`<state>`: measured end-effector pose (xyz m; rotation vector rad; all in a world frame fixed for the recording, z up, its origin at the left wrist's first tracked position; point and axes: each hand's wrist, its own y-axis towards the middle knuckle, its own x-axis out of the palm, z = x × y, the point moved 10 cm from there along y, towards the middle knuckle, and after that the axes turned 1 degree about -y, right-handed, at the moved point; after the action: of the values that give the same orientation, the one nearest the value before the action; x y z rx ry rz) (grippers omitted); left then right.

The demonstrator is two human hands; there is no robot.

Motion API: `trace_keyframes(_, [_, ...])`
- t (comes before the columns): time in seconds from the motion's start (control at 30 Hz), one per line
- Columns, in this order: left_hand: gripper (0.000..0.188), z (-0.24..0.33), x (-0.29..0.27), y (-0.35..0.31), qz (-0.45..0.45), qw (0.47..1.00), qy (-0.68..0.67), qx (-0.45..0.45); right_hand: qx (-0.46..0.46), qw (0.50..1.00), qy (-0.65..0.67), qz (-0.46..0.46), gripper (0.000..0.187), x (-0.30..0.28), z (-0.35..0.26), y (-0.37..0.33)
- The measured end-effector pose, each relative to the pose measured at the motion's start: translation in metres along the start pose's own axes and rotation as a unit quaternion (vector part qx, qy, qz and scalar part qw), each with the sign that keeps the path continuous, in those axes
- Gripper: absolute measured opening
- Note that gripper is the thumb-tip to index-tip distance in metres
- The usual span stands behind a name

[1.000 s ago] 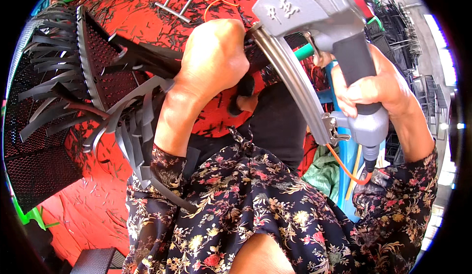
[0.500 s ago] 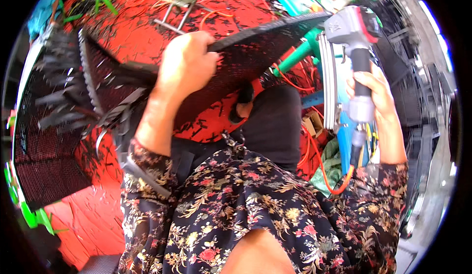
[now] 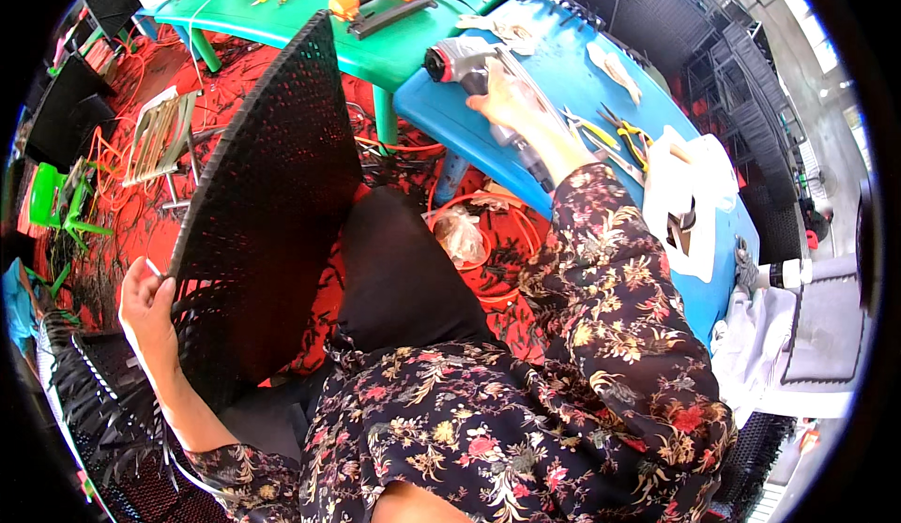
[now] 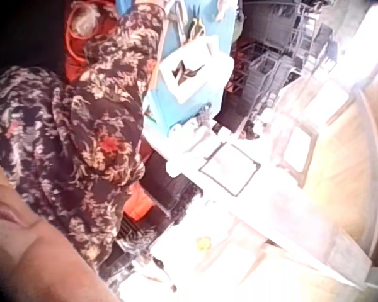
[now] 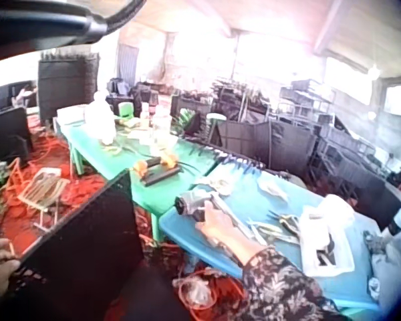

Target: The person weaves black plastic strips into a chair seat frame using a pneumatic staple gun and pliers. They repeatedly thread the strips through the frame, staple them in place, and trim the excess material.

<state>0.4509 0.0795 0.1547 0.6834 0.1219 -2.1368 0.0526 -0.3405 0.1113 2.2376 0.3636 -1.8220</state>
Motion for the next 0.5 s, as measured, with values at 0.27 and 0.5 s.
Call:
trace_keyframes(0.27, [0.058,0.001,-0.019,-0.002,0.024,0.991,-0.12,0.053,0.172,0.979,-0.079,-0.076,0.093,-0.056,0.175,-0.059])
trace_keyframes(0.5, [0.057,-0.002,-0.025,-0.002,0.025,0.991,-0.124,0.05,0.089,0.982,-0.063,-0.155,0.104,-0.026,0.169,-0.065])
